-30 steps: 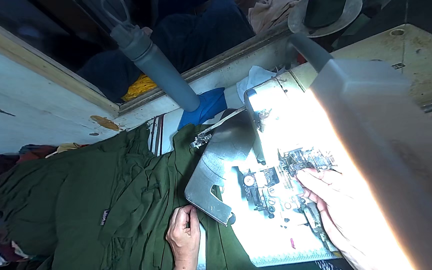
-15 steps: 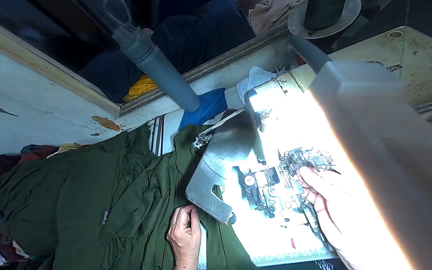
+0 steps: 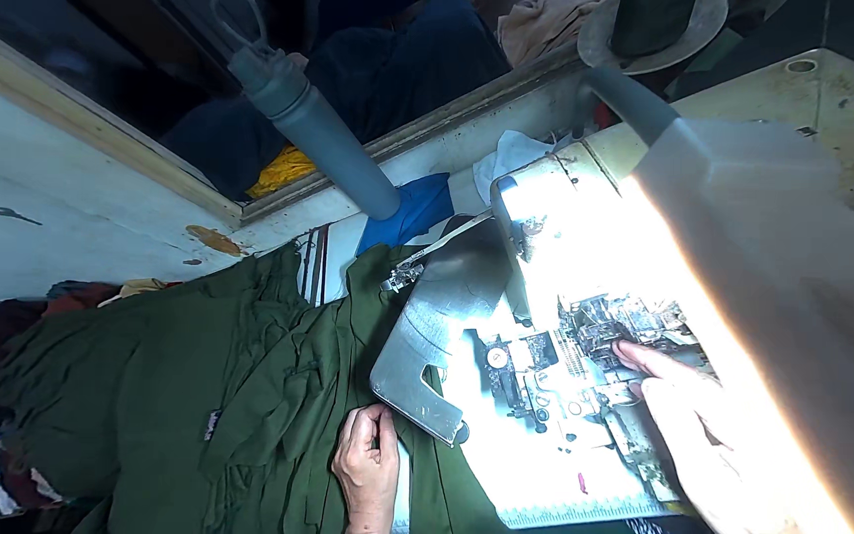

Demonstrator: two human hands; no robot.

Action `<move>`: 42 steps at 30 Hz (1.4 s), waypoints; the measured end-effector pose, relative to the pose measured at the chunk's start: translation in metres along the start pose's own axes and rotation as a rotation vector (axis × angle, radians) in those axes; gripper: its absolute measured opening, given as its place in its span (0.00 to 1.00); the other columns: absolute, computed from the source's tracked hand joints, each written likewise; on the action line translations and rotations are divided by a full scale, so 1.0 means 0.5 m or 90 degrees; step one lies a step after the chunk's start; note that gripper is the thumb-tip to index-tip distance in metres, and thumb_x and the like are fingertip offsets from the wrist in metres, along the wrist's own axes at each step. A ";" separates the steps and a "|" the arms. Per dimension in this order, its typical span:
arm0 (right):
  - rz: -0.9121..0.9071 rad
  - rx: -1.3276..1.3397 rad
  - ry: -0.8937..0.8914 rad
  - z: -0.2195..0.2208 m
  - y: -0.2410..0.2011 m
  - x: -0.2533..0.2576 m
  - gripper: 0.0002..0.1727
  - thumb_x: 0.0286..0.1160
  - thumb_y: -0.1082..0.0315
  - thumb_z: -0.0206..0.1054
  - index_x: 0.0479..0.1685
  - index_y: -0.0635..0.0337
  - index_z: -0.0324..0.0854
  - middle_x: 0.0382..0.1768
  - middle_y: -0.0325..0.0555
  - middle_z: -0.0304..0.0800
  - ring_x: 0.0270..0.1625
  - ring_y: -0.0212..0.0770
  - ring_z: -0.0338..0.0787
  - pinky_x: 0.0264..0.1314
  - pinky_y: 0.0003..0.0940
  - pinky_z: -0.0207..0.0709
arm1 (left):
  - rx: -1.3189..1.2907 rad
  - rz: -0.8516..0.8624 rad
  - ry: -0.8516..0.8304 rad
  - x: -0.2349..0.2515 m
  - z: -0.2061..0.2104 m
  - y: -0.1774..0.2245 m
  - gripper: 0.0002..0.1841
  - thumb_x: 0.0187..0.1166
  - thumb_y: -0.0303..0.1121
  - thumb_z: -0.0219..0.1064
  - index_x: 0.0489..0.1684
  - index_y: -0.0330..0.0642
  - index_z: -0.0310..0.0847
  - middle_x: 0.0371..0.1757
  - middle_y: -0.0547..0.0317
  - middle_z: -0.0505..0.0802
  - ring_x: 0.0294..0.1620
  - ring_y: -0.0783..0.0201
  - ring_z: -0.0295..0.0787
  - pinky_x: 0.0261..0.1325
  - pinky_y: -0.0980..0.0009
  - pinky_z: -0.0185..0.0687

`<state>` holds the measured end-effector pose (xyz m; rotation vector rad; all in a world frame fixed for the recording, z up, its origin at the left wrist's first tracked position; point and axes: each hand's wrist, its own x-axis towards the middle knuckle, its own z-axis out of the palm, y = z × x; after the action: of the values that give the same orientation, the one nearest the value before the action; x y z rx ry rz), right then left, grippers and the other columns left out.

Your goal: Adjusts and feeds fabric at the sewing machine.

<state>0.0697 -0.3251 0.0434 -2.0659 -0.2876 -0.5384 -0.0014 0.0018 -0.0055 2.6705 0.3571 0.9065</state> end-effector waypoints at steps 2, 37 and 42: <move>-0.023 -0.068 -0.046 -0.028 -0.007 0.004 0.22 0.86 0.62 0.52 0.60 0.64 0.90 0.51 0.53 0.97 0.52 0.38 0.94 0.55 0.31 0.86 | -0.004 -0.001 -0.001 0.000 0.000 0.000 0.12 0.74 0.31 0.61 0.30 0.34 0.89 0.29 0.56 0.88 0.30 0.76 0.80 0.38 0.85 0.75; 0.249 0.252 -0.141 -0.103 0.027 0.027 0.08 0.75 0.76 0.65 0.48 0.69 0.85 0.29 0.29 0.93 0.23 0.17 0.86 0.24 0.12 0.78 | -0.061 0.253 -0.476 0.230 -0.127 0.351 0.25 0.85 0.33 0.63 0.81 0.37 0.75 0.90 0.50 0.70 0.94 0.48 0.56 0.93 0.46 0.39; 0.258 0.200 -0.246 -0.161 0.027 0.037 0.14 0.75 0.77 0.64 0.58 0.71 0.80 0.31 0.30 0.93 0.27 0.20 0.88 0.30 0.16 0.83 | -0.042 0.217 -0.475 0.227 -0.129 0.346 0.29 0.85 0.36 0.65 0.87 0.44 0.70 0.93 0.45 0.64 0.94 0.44 0.52 0.92 0.42 0.36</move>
<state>0.0705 -0.4010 0.0792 -1.8388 -0.1564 0.1483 0.0693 -0.1085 0.1670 2.8059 -0.2972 -0.0557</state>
